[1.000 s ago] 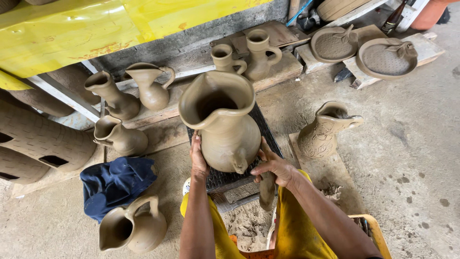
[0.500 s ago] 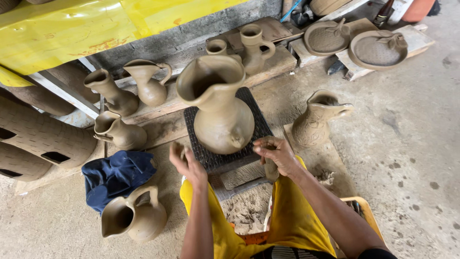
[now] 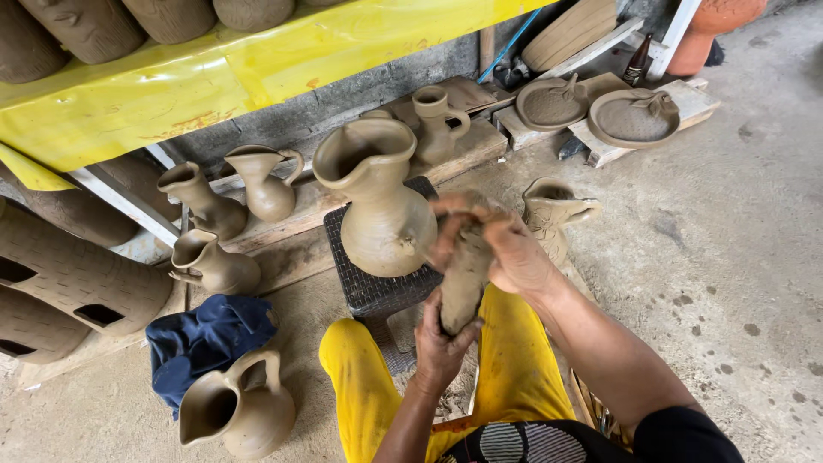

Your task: The person shapes and attaches a large clay handle to a ceramic jug by hand, smoothing the seams and forming the grip.

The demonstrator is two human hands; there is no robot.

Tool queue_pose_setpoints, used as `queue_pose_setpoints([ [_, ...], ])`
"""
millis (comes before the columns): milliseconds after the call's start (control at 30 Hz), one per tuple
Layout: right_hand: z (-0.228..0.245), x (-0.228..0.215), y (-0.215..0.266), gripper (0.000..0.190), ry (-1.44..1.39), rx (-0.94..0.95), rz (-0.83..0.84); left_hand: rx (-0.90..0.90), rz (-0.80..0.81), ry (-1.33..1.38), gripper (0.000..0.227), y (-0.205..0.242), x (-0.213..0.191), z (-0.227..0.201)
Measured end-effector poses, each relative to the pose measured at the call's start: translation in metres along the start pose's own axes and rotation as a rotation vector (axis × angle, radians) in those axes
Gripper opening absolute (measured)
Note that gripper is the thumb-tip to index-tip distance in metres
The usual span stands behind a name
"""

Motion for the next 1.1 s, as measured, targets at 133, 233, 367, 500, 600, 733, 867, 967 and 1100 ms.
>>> queue_pose_setpoints([
  [133,0.014,0.011,0.003,0.085,0.011,-0.332,-0.078,0.101,-0.207,-0.207,0.058,-0.005,-0.010,0.011],
  [233,-0.004,-0.015,0.028,0.081,0.255,-0.272,-0.399,0.203,-0.350,-0.344,0.048,0.007,-0.016,0.004],
  [367,-0.005,-0.023,0.024,0.054,0.539,-0.179,-0.350,0.300,-0.128,-0.547,0.079,0.017,-0.006,-0.017],
  [500,-0.008,0.007,0.005,0.040,0.321,0.047,0.019,0.456,-0.024,0.016,0.087,0.020,-0.035,-0.059],
  [600,-0.004,0.020,-0.003,0.039,0.042,0.114,0.020,0.151,0.236,0.581,0.125,0.016,-0.013,-0.053],
  [733,-0.001,0.023,-0.009,0.042,-0.007,0.108,-0.071,0.095,0.186,0.546,0.118,0.021,0.008,-0.049],
  [867,0.004,0.023,-0.009,0.042,-0.012,0.101,-0.073,0.033,0.235,0.695,0.122,0.020,0.008,-0.050],
  [967,0.005,0.023,-0.007,0.042,-0.012,0.066,-0.047,0.268,0.335,0.575,0.091,0.023,0.011,-0.072],
  [1100,0.017,0.034,-0.014,0.049,0.472,-0.070,0.111,-0.071,0.245,0.380,0.071,0.024,0.021,-0.030],
])
Point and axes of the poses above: each hand's wrist, its own y-axis away from the middle knuckle, its own x-axis out of the palm, z = x × y, the point moved 9 cm from there along -y, towards the middle knuckle, and after that the axes turned 9 degrees about -y, right-handed, at the moved point
